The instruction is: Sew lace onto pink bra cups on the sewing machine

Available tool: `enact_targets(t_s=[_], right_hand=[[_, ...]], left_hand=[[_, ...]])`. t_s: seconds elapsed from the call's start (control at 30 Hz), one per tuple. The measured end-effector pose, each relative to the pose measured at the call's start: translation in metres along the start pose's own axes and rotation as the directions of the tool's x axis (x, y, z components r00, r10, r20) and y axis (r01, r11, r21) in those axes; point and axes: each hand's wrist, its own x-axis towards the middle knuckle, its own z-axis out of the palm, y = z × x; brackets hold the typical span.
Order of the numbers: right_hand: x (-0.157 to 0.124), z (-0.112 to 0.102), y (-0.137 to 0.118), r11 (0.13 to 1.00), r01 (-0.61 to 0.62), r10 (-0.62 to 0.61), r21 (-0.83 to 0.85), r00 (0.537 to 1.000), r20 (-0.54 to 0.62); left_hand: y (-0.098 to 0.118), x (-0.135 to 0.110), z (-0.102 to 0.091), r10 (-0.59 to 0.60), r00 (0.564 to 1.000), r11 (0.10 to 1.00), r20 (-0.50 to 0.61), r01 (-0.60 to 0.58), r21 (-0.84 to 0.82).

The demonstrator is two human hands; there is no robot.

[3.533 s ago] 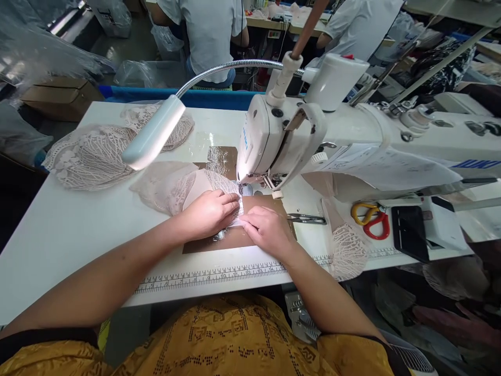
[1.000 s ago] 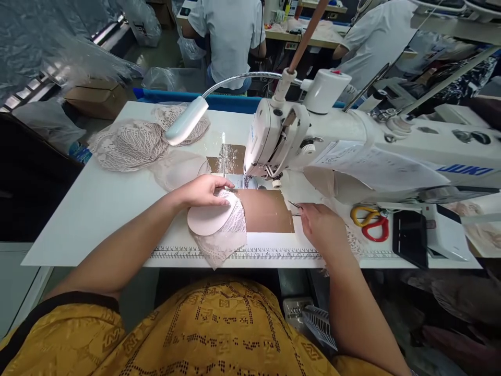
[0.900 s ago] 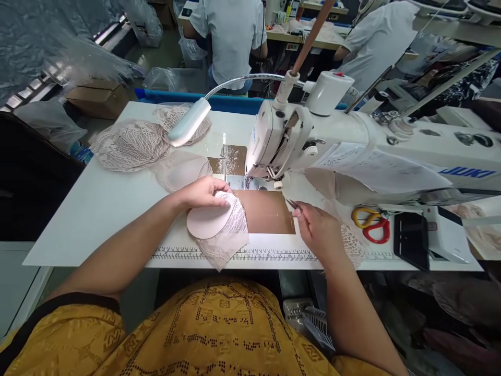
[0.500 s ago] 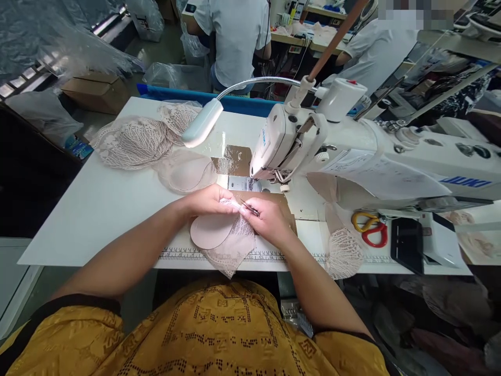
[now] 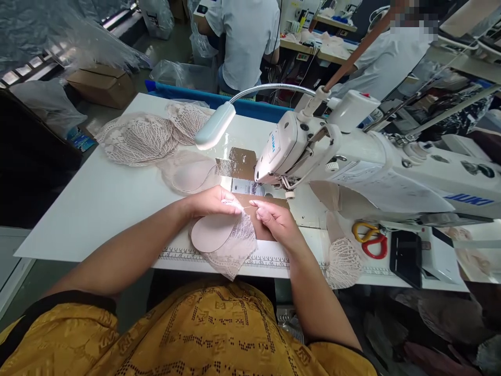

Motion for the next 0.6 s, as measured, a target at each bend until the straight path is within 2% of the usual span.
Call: enact_targets(t_s=[0.13,0.27,0.4,0.6], right_hand=[[-0.002,0.0,-0.001,0.99,-0.055,0.047,0.131,0.997,0.059],[0.001,0.009,-0.002,0.977,-0.11,0.091,0.184,0.99,0.107],[0.006,0.018,-0.003,0.983,-0.104,0.092,0.153,0.992,0.084],[0.009,0.022,-0.007,0.974,-0.109,0.104,0.2,0.994,0.032]], left_hand=[[0.0,0.0,0.0,-0.018,0.999,0.996,-0.028,0.015,-0.085],[-0.005,0.004,-0.002,0.014,1.0,0.997,0.008,-0.013,-0.071],[-0.009,0.007,-0.004,0.067,0.997,0.998,0.045,-0.066,-0.024],[-0.002,0.004,-0.003,0.051,0.997,0.999,0.063,-0.051,-0.003]])
